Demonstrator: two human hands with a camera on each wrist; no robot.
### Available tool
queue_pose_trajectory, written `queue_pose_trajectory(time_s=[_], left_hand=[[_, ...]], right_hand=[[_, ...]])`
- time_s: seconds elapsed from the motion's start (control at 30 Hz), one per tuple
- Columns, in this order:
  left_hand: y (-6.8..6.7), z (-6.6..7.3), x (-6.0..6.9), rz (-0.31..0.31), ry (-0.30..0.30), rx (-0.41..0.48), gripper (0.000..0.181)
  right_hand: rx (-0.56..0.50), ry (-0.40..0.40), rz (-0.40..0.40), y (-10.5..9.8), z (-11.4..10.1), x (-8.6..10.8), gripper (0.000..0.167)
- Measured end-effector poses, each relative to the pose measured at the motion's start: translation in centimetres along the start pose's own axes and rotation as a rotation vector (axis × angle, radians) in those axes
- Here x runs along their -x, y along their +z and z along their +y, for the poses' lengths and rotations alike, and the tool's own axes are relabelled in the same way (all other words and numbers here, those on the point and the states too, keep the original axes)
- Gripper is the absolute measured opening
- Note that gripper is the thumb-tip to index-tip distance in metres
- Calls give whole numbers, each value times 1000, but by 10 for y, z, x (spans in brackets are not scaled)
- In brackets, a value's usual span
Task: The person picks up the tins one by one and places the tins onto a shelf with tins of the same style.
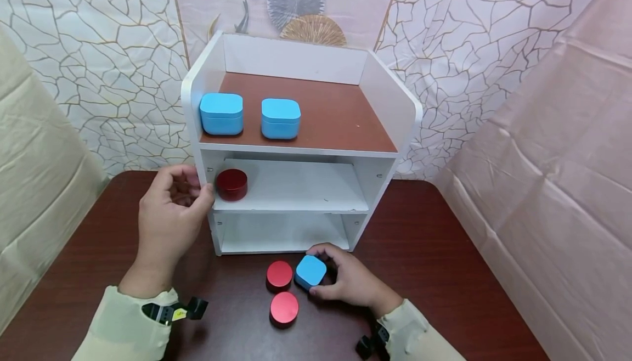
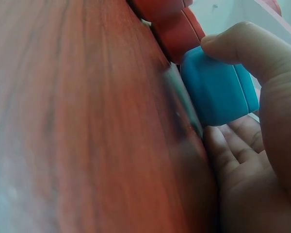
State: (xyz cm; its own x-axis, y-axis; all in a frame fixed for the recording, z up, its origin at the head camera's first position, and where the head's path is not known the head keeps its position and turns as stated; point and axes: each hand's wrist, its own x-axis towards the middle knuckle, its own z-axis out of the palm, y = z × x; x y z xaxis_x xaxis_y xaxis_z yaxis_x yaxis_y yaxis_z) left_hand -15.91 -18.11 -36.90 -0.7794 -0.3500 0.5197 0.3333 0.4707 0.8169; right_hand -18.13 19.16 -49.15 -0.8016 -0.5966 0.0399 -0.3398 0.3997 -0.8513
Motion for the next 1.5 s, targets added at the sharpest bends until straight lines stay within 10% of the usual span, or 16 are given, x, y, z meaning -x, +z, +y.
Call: queue_pose_trajectory(time_s=[1.5], left_hand=[[0,-2,0,-2,2,0,35]], right_hand=[[22,-78,72,-11,-33,7,70]])
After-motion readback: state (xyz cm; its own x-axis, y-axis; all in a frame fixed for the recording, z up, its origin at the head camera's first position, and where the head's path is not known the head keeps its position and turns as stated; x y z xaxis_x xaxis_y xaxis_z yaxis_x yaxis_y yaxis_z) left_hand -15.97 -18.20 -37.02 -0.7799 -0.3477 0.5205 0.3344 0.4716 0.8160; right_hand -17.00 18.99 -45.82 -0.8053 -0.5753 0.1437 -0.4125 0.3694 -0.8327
